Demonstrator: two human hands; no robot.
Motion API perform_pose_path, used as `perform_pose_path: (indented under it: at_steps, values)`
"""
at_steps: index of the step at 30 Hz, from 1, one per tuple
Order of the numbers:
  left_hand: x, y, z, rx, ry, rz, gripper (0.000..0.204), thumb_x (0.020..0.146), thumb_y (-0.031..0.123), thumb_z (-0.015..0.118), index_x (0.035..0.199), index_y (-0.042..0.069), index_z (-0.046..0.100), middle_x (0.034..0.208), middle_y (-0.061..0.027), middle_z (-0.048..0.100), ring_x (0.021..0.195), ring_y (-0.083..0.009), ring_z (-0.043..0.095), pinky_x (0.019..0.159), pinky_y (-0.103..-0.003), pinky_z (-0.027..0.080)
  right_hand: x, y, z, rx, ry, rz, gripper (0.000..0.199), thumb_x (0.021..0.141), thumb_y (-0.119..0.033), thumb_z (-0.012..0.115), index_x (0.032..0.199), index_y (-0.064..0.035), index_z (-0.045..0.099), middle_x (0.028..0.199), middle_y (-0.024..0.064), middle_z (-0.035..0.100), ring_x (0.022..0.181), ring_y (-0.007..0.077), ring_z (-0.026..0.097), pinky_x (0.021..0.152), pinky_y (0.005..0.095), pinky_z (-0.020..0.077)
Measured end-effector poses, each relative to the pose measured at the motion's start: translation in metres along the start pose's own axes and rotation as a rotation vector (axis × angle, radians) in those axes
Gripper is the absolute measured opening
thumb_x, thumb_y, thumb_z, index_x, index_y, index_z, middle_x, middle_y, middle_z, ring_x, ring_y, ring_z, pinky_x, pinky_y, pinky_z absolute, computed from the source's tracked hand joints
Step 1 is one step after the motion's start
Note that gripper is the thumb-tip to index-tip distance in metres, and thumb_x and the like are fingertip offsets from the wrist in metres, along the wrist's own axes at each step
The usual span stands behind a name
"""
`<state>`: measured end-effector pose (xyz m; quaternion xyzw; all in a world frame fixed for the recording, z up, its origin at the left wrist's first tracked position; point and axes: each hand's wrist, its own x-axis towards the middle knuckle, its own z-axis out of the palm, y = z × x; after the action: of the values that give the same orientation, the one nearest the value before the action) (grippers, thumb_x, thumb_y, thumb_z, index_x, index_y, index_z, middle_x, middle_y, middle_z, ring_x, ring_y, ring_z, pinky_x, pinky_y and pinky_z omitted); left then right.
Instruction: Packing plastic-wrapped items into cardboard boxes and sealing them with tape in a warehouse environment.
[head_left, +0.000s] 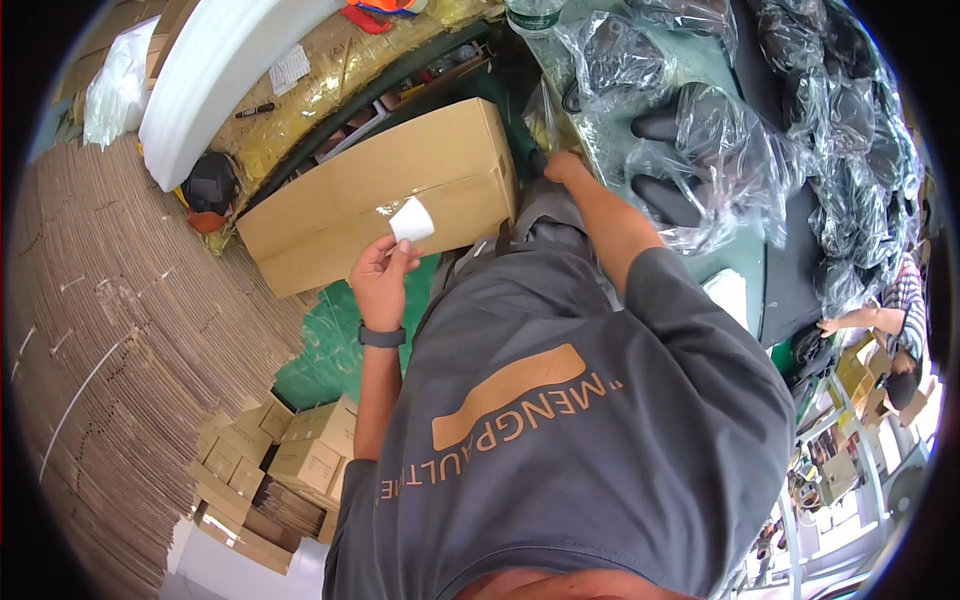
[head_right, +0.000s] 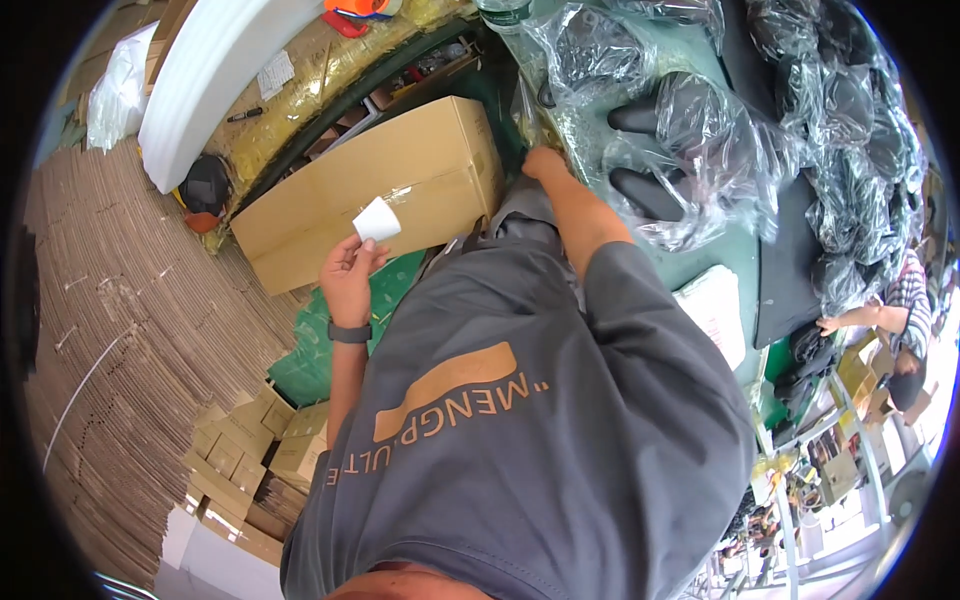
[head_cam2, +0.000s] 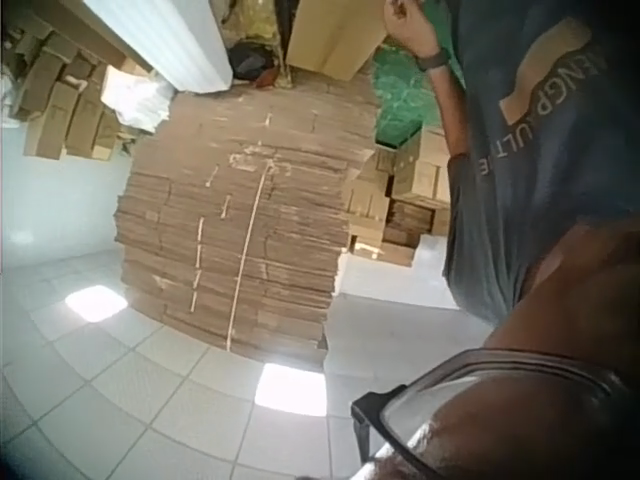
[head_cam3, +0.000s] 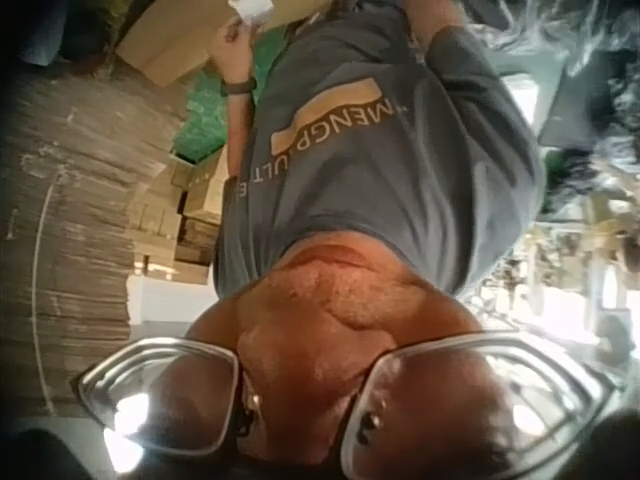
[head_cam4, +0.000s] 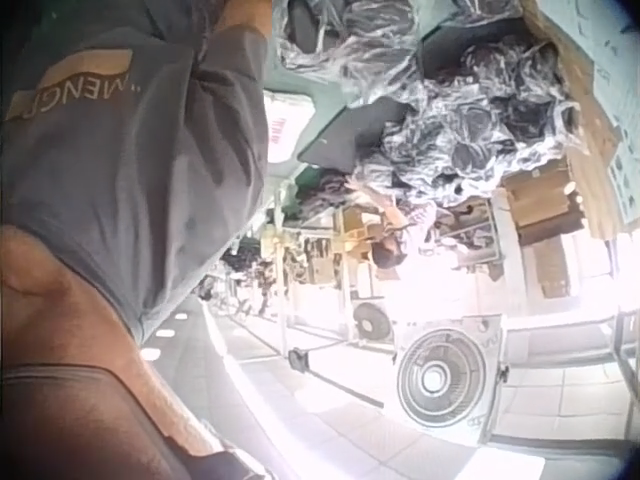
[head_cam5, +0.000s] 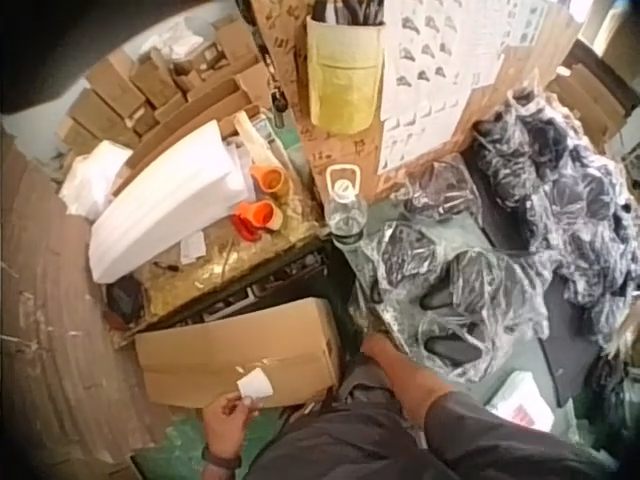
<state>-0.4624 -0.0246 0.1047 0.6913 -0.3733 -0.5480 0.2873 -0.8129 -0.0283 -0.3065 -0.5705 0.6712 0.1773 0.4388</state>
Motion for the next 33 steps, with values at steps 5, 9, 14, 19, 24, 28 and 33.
perform_pose_path:
  at_steps: [5, 9, 14, 19, 24, 28, 33]
  values:
    - [-0.004, 0.02, 0.04, 0.32, -0.057, 0.534, 0.019, 0.098, -0.001, 0.073, 0.116, -0.002, 0.078, 0.118, -0.0145, 0.079, 0.107, -0.023, 0.076, 0.092, -0.033, 0.06, -0.174, -0.111, -0.143, 0.505, 0.422, -0.393, 0.052, 0.1, -0.045, 0.068, 0.127, 0.0005, 0.071, 0.126, 0.0219, 0.076, 0.114, 0.0413, 0.074, 0.095, 0.0492, 0.0606]
    - [0.006, 0.033, 0.07, 0.582, -0.309, 0.848, 0.021, 0.09, -0.007, 0.074, 0.11, -0.001, 0.079, 0.125, -0.0136, 0.077, 0.11, -0.029, 0.075, 0.092, -0.036, 0.06, -0.254, -0.122, -0.194, 1.694, -0.529, -0.226, 0.066, 0.107, -0.058, 0.06, 0.132, 0.0027, 0.067, 0.121, 0.0133, 0.076, 0.115, 0.0234, 0.073, 0.093, 0.0398, 0.062]
    - [0.028, 0.025, 0.091, 0.648, -0.422, 0.98, 0.022, 0.089, -0.005, 0.075, 0.11, 0.0, 0.079, 0.127, -0.0126, 0.076, 0.111, -0.0306, 0.075, 0.094, -0.038, 0.061, -0.248, -0.103, -0.178, 1.657, -0.514, -0.324, 0.016, 0.104, -0.016, 0.073, 0.112, -0.0021, 0.075, 0.108, 0.0073, 0.078, 0.098, 0.016, 0.076, 0.09, 0.0328, 0.0623]
    - [0.028, 0.018, 0.091, 0.823, -0.259, 0.785, 0.045, 0.089, 0.007, 0.078, 0.134, 0.006, 0.071, 0.142, -0.0119, 0.069, 0.123, -0.0342, 0.069, 0.098, -0.042, 0.06, -0.188, -0.094, -0.144, 1.751, -0.151, -0.19, 0.017, 0.105, -0.019, 0.072, 0.113, -0.0045, 0.072, 0.106, 0.0046, 0.077, 0.099, 0.0152, 0.074, 0.092, 0.0323, 0.0595]
    - [0.021, -0.019, 0.075, 0.911, -0.314, 0.67, 0.054, 0.089, 0.012, 0.08, 0.142, 0.008, 0.067, 0.144, -0.0133, 0.068, 0.127, -0.0349, 0.067, 0.102, -0.043, 0.058, -0.051, -0.073, -0.097, 1.945, -0.095, 0.014, 0.03, 0.099, -0.032, 0.08, 0.115, -0.0096, 0.069, 0.11, 0.0039, 0.074, 0.105, 0.0185, 0.07, 0.095, 0.0413, 0.056]
    - [0.005, -0.058, 0.056, 0.936, -0.427, 0.548, 0.053, 0.09, 0.014, 0.081, 0.141, 0.008, 0.067, 0.143, -0.0137, 0.068, 0.127, -0.0351, 0.067, 0.105, -0.042, 0.056, 0.018, -0.098, -0.103, 1.832, -0.058, 0.028, 0.036, 0.096, -0.036, 0.084, 0.115, -0.0094, 0.069, 0.111, 0.0036, 0.074, 0.104, 0.0173, 0.069, 0.094, 0.0393, 0.0548]
    - [0.007, -0.068, 0.041, 0.888, -0.409, 0.469, 0.052, 0.09, 0.015, 0.082, 0.14, 0.007, 0.068, 0.141, -0.0158, 0.069, 0.127, -0.0363, 0.068, 0.105, -0.042, 0.056, 0.044, -0.106, -0.065, 1.577, 0.128, 0.033, 0.075, 0.094, -0.042, 0.085, 0.15, -0.0002, 0.057, 0.131, 0.0116, 0.073, 0.121, 0.0232, 0.067, 0.102, 0.0366, 0.0537]
